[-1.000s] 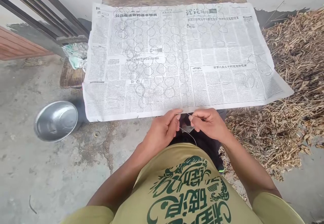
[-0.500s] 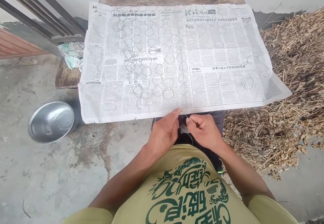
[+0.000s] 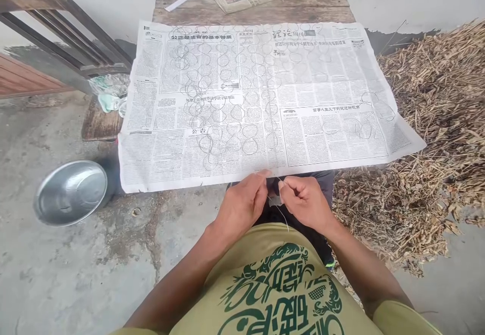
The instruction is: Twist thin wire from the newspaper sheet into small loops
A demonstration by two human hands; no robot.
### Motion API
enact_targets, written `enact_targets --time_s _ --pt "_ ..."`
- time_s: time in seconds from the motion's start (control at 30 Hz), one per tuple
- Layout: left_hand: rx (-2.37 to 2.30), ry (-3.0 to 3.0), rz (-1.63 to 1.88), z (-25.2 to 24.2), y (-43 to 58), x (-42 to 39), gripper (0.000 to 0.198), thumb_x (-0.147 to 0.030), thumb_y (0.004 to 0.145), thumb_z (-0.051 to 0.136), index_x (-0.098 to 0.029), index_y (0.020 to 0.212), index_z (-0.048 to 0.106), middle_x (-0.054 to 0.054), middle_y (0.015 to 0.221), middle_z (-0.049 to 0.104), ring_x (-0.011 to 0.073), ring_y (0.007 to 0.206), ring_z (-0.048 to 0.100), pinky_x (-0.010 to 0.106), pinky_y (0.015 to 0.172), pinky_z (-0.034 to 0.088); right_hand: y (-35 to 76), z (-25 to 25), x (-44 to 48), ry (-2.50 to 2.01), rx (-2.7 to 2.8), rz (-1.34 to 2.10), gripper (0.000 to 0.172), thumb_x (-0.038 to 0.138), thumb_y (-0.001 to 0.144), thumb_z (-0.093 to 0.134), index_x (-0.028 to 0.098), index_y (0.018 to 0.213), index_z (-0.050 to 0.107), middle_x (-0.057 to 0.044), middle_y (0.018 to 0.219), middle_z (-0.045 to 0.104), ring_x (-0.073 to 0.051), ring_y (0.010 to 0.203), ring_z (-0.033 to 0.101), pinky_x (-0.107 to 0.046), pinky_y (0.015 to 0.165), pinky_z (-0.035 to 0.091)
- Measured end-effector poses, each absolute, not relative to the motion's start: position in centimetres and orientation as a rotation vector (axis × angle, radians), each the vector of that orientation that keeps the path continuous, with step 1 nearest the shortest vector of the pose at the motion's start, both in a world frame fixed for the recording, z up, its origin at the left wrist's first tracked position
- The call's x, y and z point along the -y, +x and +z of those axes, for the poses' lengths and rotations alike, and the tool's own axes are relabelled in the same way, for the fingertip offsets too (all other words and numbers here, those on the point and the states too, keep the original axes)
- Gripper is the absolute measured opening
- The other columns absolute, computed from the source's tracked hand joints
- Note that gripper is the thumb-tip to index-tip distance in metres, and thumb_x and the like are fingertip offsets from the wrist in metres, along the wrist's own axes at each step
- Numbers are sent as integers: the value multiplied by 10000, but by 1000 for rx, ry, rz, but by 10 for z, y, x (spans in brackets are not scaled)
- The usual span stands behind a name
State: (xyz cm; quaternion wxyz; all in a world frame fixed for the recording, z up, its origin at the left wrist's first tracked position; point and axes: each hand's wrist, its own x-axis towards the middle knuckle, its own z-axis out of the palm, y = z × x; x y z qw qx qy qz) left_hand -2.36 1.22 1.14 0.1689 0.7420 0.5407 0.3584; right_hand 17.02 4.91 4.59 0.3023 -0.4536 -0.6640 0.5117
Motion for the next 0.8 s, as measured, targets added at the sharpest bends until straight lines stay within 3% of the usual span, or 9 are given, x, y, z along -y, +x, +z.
enact_targets --time_s 0.33,0.5,0.7,0.8 --pt "-1629 2223 1129 10 -21 -14 296 -117 1070 532 -160 1289 726 28 841 749 120 654 629 220 605 500 167 47 -45 -1293 1714 1414 464 279 1001 551 230 576 370 45 510 457 -92 509 377 -259 520 283" --pt "-1598 1897 1150 20 -19 -14 249 -202 1092 564 -184 1250 755 26 847 759 125 664 653 247 653 554 169 47 -50 -1283 1703 1431 460 299 1032 540 220 586 457 44 508 479 -95 504 399 -255 523 305" --pt "-1311 1072 1027 38 -21 -18 209 -366 1068 686 -214 1194 755 -46 665 644 74 424 499 203 390 392 175 46 -54 -1225 1710 1476 417 327 1058 557 212 657 546 42 548 522 -109 529 439 -266 560 350" --pt "-1281 991 1034 40 -22 -19 194 -372 1053 713 -216 1150 773 -47 649 628 64 406 467 195 372 370 179 46 -58 -1136 1692 1607 349 387 1068 607 207 769 617 41 607 559 -114 563 455 -266 581 366"
